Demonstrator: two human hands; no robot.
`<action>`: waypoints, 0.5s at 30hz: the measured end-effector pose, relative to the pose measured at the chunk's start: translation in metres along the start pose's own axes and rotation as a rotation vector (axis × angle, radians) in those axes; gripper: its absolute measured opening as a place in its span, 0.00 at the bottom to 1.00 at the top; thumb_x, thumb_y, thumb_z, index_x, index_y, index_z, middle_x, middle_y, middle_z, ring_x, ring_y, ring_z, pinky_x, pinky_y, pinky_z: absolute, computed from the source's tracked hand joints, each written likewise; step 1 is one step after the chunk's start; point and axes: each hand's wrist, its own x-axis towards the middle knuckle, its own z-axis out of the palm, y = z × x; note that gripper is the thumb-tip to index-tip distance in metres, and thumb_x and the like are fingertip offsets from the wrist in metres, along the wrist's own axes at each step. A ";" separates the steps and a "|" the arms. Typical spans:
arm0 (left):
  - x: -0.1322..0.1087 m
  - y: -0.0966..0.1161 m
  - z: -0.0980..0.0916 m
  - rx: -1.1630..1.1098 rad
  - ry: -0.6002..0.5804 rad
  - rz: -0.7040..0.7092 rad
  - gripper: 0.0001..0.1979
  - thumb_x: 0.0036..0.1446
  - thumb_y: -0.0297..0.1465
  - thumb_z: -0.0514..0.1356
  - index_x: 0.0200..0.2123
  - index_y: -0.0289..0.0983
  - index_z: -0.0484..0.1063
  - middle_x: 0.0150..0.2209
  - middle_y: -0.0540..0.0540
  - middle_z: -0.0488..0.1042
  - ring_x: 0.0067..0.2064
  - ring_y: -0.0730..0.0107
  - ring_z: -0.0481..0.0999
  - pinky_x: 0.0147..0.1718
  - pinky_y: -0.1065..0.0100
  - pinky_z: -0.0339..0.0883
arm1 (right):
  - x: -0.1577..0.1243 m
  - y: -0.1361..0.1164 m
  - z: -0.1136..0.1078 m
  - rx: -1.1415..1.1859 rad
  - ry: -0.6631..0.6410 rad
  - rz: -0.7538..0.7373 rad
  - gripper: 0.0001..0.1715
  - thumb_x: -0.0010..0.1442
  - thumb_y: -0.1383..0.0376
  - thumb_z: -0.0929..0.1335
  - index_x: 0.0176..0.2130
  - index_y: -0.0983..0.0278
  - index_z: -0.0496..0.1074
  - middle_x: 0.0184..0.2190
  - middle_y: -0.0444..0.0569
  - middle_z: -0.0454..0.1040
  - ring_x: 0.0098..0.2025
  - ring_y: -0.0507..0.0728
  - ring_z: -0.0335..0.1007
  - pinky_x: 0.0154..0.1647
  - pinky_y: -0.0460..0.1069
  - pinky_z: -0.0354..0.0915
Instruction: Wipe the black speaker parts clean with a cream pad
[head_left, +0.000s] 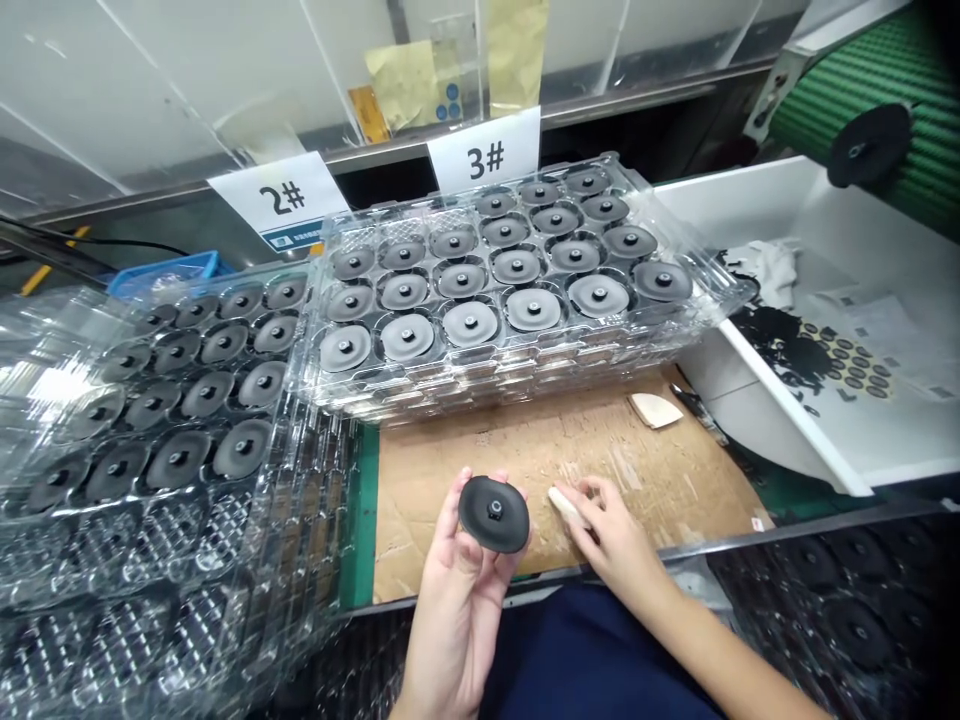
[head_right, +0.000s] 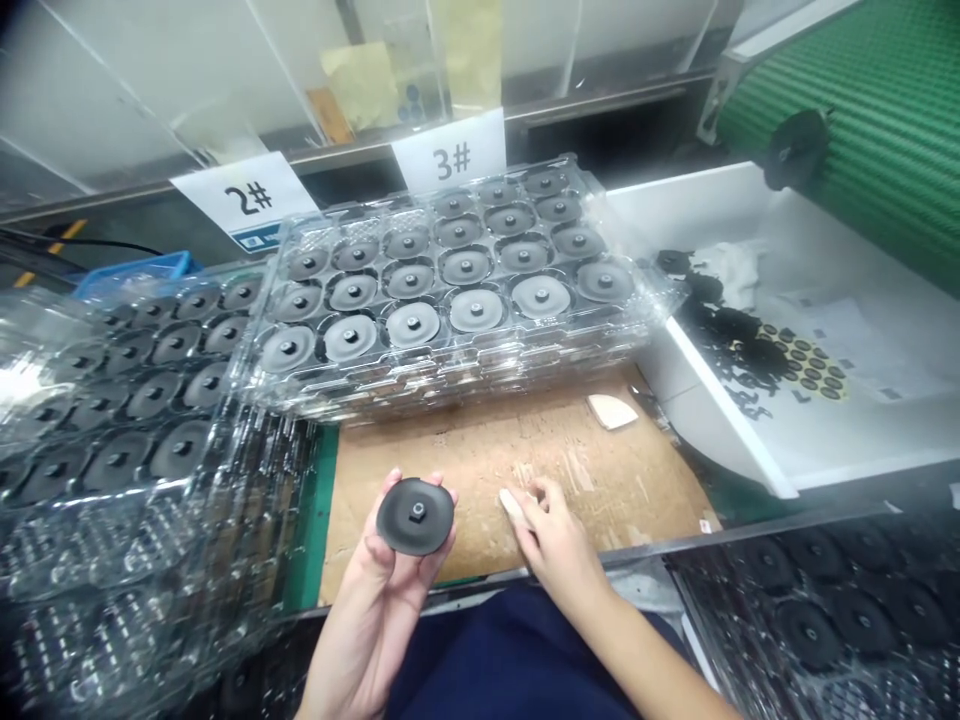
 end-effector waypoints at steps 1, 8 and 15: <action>0.000 0.000 0.000 0.002 -0.007 -0.001 0.23 0.54 0.35 0.58 0.54 0.45 0.61 0.54 0.39 0.69 0.56 0.56 0.65 0.51 0.60 0.62 | 0.004 -0.001 -0.002 0.016 0.005 -0.002 0.18 0.59 0.64 0.62 0.49 0.63 0.70 0.41 0.55 0.69 0.37 0.57 0.70 0.40 0.55 0.68; -0.002 -0.002 -0.001 0.033 -0.100 0.007 0.23 0.53 0.32 0.59 0.54 0.41 0.63 0.56 0.40 0.66 0.57 0.57 0.63 0.52 0.64 0.60 | 0.026 -0.070 -0.041 0.173 0.049 -0.022 0.13 0.61 0.64 0.62 0.45 0.61 0.70 0.41 0.50 0.73 0.41 0.55 0.71 0.37 0.49 0.69; -0.007 -0.004 0.012 0.080 -0.092 0.006 0.23 0.49 0.30 0.64 0.50 0.42 0.67 0.49 0.42 0.72 0.49 0.58 0.72 0.46 0.66 0.67 | 0.023 -0.151 -0.066 0.248 -0.069 -0.488 0.15 0.58 0.74 0.62 0.45 0.66 0.68 0.34 0.49 0.74 0.35 0.54 0.68 0.39 0.50 0.65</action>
